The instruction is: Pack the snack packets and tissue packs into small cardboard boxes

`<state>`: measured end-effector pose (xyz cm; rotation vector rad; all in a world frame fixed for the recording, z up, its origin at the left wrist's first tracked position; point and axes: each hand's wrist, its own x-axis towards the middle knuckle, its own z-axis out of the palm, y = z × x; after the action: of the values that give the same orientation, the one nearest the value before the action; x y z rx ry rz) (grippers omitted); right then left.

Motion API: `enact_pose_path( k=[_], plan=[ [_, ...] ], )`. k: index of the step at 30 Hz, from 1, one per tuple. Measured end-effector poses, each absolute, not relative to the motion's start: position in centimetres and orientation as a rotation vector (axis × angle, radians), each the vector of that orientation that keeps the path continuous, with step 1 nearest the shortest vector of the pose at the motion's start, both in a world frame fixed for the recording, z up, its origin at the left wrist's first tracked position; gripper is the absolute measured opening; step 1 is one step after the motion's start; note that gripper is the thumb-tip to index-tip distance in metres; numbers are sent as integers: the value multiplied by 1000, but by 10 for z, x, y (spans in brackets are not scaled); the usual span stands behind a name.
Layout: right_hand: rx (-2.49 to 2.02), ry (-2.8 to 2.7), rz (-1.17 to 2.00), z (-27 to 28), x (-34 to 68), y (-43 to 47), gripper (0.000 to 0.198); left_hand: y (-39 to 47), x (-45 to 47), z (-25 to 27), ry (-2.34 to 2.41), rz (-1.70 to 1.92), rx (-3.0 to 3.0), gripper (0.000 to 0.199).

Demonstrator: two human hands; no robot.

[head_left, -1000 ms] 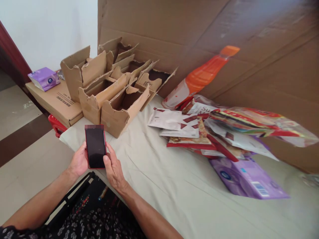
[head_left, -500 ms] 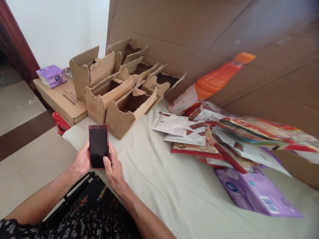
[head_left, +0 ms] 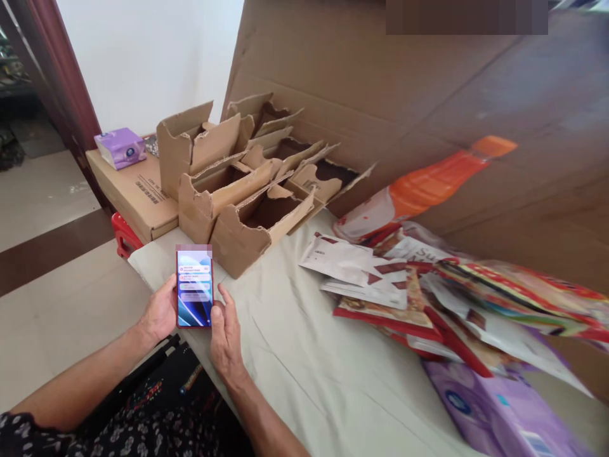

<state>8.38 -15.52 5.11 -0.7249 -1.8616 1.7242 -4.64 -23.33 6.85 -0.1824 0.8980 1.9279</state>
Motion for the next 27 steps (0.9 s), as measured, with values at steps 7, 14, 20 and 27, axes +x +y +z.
enact_pose_path(
  k=[7,14,20,27],
  plan=[
    [-713,-1822,1734,51,82,-156,63,-232,-43,71,907,1973,-172,34],
    [-717,-1812,1727,51,82,-157,60,-236,-43,63,930,1988,-153,36],
    [-723,-1818,1722,48,83,-157,60,-233,-41,62,938,2008,-188,36],
    [-730,-1817,1757,49,84,-156,61,-231,-39,72,924,2001,-207,34]
  ],
)
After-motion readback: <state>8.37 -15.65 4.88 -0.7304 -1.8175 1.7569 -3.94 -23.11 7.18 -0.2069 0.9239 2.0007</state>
